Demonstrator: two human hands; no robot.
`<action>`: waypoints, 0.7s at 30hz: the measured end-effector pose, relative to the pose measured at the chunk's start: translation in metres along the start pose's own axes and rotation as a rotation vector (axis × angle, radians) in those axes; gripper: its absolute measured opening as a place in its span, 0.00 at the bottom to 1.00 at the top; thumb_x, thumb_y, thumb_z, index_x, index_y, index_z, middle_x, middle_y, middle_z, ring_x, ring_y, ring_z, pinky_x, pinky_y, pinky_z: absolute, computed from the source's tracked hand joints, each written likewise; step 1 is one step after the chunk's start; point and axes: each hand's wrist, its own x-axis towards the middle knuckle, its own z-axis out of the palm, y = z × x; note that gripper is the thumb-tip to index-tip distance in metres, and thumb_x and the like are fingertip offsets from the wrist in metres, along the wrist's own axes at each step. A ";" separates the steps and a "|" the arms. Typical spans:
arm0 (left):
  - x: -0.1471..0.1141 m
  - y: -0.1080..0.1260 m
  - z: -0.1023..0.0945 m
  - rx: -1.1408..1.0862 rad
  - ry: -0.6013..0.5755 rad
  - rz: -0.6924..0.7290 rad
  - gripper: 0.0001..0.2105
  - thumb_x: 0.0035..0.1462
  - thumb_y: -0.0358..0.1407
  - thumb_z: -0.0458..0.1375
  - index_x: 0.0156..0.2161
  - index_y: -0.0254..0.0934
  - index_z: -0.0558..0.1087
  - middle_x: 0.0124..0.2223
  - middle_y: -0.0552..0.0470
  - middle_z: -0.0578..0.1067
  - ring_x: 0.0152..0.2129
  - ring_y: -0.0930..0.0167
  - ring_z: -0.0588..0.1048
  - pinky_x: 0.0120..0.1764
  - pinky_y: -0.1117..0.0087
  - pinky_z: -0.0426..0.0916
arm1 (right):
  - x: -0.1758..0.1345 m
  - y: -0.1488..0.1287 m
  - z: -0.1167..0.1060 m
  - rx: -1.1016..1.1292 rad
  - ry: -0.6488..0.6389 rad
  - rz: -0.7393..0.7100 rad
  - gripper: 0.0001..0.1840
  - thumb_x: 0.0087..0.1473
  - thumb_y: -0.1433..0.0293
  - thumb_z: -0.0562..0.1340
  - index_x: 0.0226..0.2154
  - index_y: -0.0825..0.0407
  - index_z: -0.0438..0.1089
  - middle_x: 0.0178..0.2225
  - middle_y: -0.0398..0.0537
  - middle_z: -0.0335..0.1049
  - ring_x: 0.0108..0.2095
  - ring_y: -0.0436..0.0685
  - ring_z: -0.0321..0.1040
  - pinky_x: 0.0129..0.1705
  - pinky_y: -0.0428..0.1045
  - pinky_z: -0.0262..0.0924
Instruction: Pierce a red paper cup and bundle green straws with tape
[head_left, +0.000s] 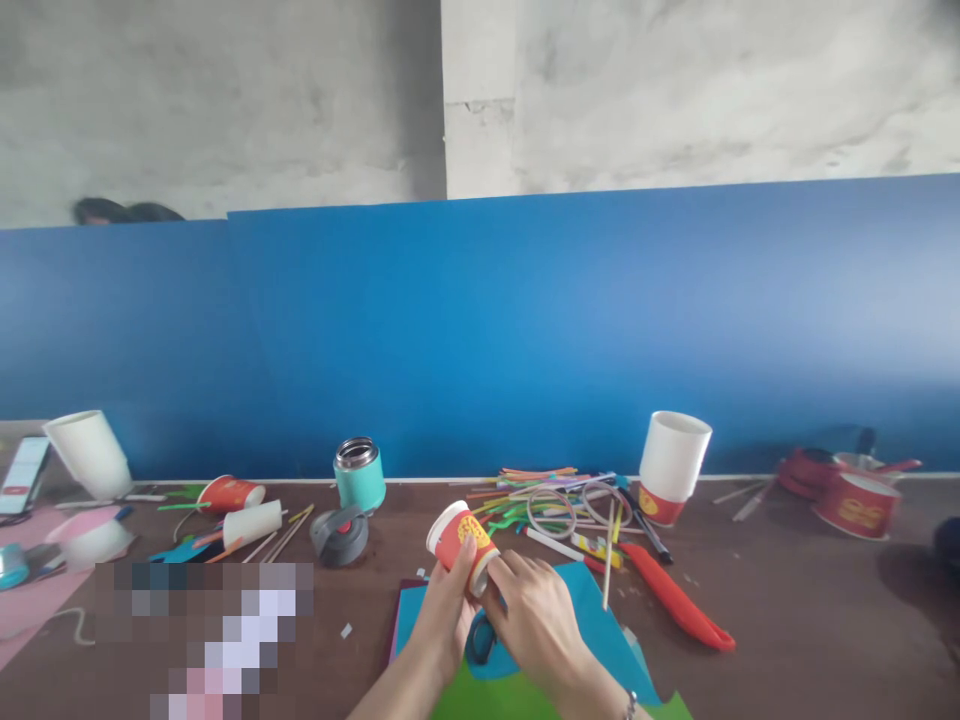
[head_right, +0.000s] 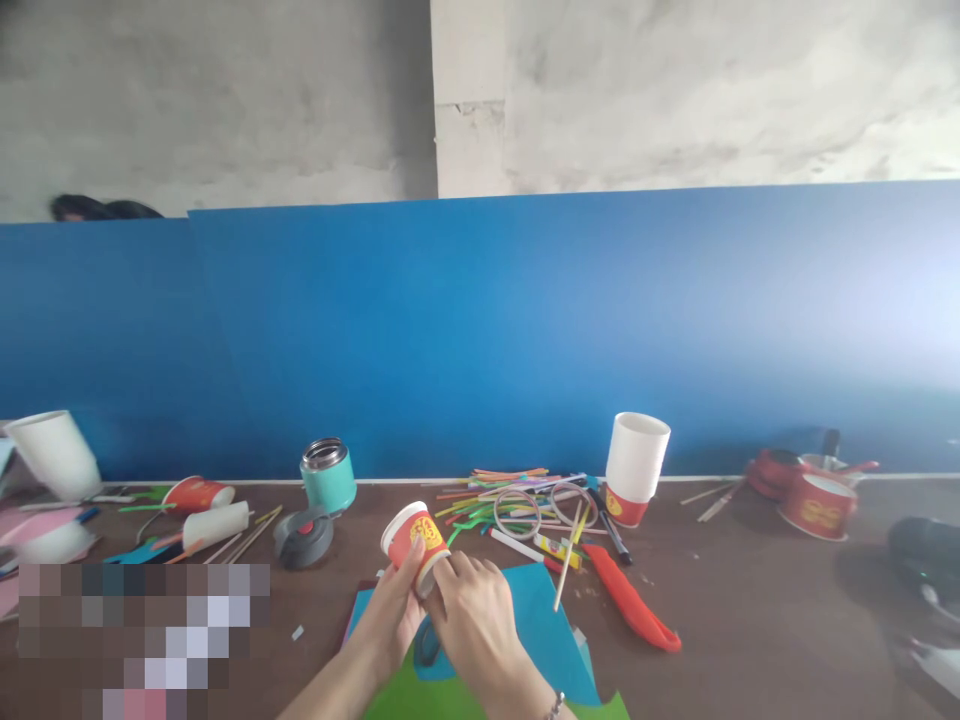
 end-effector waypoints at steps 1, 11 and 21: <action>0.000 0.001 0.000 0.004 -0.003 -0.010 0.15 0.45 0.47 0.63 0.32 0.38 0.73 0.29 0.50 0.76 0.34 0.64 0.74 0.37 0.68 0.64 | 0.001 -0.001 -0.001 0.050 -0.015 0.026 0.08 0.51 0.74 0.56 0.24 0.52 0.67 0.25 0.44 0.70 0.26 0.51 0.65 0.29 0.45 0.46; -0.003 0.007 0.000 -0.109 -0.126 -0.048 0.13 0.46 0.45 0.63 0.31 0.35 0.72 0.30 0.50 0.76 0.33 0.65 0.74 0.42 0.65 0.64 | 0.010 -0.001 -0.004 0.605 -0.068 0.408 0.08 0.46 0.74 0.52 0.22 0.51 0.65 0.20 0.41 0.69 0.20 0.49 0.61 0.23 0.43 0.50; 0.001 0.003 -0.005 -0.019 -0.039 -0.128 0.17 0.45 0.45 0.65 0.33 0.33 0.72 0.30 0.47 0.76 0.34 0.64 0.75 0.37 0.67 0.66 | 0.000 0.003 0.005 -0.022 -0.020 -0.023 0.08 0.46 0.78 0.55 0.24 0.51 0.67 0.24 0.43 0.70 0.24 0.50 0.64 0.28 0.45 0.44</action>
